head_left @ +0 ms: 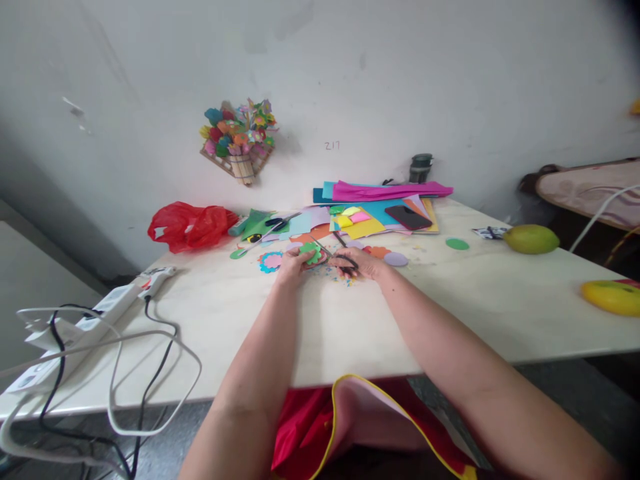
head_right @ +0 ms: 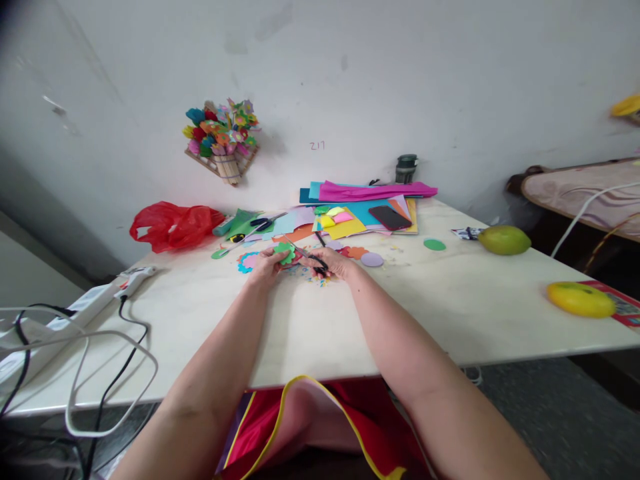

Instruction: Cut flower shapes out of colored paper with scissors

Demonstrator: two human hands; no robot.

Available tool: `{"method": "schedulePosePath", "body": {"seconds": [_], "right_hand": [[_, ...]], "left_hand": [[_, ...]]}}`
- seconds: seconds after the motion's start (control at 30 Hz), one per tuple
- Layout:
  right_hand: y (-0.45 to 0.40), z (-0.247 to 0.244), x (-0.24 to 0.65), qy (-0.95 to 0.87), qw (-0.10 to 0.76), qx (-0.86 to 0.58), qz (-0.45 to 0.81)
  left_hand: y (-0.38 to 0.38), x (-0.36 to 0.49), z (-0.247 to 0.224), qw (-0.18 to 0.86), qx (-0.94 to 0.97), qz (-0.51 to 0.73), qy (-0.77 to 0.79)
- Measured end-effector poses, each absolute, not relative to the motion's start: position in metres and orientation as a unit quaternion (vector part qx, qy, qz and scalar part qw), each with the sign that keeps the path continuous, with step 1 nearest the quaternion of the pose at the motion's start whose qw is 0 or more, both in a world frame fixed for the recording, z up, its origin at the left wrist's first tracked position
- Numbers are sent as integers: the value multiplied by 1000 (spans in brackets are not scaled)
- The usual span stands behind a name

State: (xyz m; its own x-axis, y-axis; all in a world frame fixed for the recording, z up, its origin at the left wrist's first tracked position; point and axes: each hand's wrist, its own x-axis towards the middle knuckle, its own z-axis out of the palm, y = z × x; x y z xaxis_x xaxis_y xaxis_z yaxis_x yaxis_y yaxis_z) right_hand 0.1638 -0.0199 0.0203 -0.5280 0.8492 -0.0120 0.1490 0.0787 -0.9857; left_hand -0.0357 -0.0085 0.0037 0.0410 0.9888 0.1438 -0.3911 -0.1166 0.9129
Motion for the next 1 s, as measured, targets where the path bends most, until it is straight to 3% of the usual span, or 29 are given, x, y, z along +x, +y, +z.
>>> {"method": "schedulePosePath", "body": {"seconds": [1.0], "right_hand": [[-24, 23, 161, -661, 307, -382, 568]], "left_hand": [[-11, -34, 5, 565, 452, 595, 351]]}}
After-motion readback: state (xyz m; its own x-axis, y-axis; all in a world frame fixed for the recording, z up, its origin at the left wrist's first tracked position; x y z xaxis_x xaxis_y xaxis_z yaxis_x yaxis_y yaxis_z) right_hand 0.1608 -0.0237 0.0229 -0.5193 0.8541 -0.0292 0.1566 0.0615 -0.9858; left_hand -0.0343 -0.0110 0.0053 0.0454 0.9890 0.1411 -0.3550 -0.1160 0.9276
